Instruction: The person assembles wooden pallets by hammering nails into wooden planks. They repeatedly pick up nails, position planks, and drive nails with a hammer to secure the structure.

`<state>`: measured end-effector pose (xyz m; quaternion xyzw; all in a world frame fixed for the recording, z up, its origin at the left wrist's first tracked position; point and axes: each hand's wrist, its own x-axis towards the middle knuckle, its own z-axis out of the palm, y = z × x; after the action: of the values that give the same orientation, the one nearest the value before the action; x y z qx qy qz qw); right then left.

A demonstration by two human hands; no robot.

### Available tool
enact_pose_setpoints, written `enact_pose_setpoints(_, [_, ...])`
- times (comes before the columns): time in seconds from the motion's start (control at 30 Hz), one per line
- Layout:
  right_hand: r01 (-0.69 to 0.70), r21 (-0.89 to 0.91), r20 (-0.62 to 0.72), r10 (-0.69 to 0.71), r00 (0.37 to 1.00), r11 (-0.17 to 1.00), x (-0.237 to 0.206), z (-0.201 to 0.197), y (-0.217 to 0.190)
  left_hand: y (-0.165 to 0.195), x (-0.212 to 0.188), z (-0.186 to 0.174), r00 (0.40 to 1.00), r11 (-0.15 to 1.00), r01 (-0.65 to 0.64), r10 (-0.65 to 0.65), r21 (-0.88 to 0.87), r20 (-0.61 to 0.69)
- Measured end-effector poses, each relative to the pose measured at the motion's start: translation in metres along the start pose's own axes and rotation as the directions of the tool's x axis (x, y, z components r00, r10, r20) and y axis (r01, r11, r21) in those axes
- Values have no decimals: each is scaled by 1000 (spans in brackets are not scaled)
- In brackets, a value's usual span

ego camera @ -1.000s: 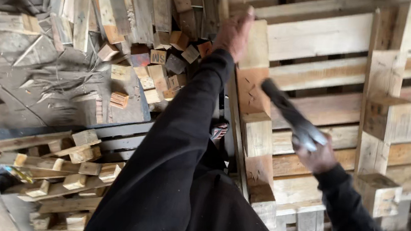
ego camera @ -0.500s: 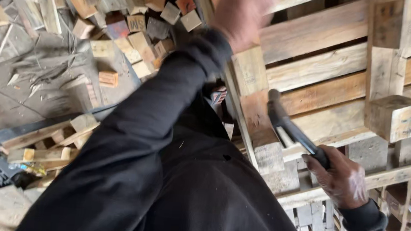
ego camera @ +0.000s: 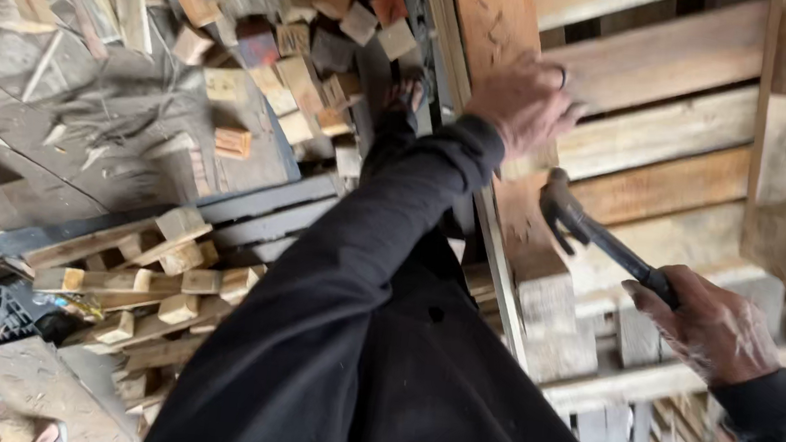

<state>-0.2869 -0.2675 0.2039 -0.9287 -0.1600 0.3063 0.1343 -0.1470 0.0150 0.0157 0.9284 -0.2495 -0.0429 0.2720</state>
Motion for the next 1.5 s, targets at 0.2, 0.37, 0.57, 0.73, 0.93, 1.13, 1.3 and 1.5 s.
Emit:
enact_pose_setpoints(0.2, [431,26,-133,-424,896,902,-6,42,16,-6,-5,16,997,979,11,-27,-202,-76])
enact_pose_setpoints(0.37, [-141,34,25,140,990,989,16,35,37,-7,-5,14,993,999,-43,41,-14,-110])
enact_pose_setpoints(0.57, [204,217,-268,-143,953,954,-17,8,-7,-3,-9,3,998,977,63,-62,-201,11])
enact_pose_setpoints(0.73, [-87,-79,103,95,990,993,24,32,6,-3,-10,-2,980,992,-54,30,-118,-197])
enact_pose_setpoints(0.93, [-426,285,187,386,903,859,-37,68,5,-5,-10,-3,997,972,16,-35,-234,-74])
enact_pose_setpoints(1.13, [-486,852,351,475,807,196,-70,139,-109,2,-18,-17,978,970,-66,17,-233,-207])
enact_pose_setpoints(1.3, [-195,966,256,544,799,-167,-50,175,-154,6,-21,-31,990,960,0,-39,-280,-137])
enact_pose_setpoints(1.5, [326,933,-116,731,672,-152,-27,172,-167,1,-26,-25,979,954,-73,14,-291,-202])
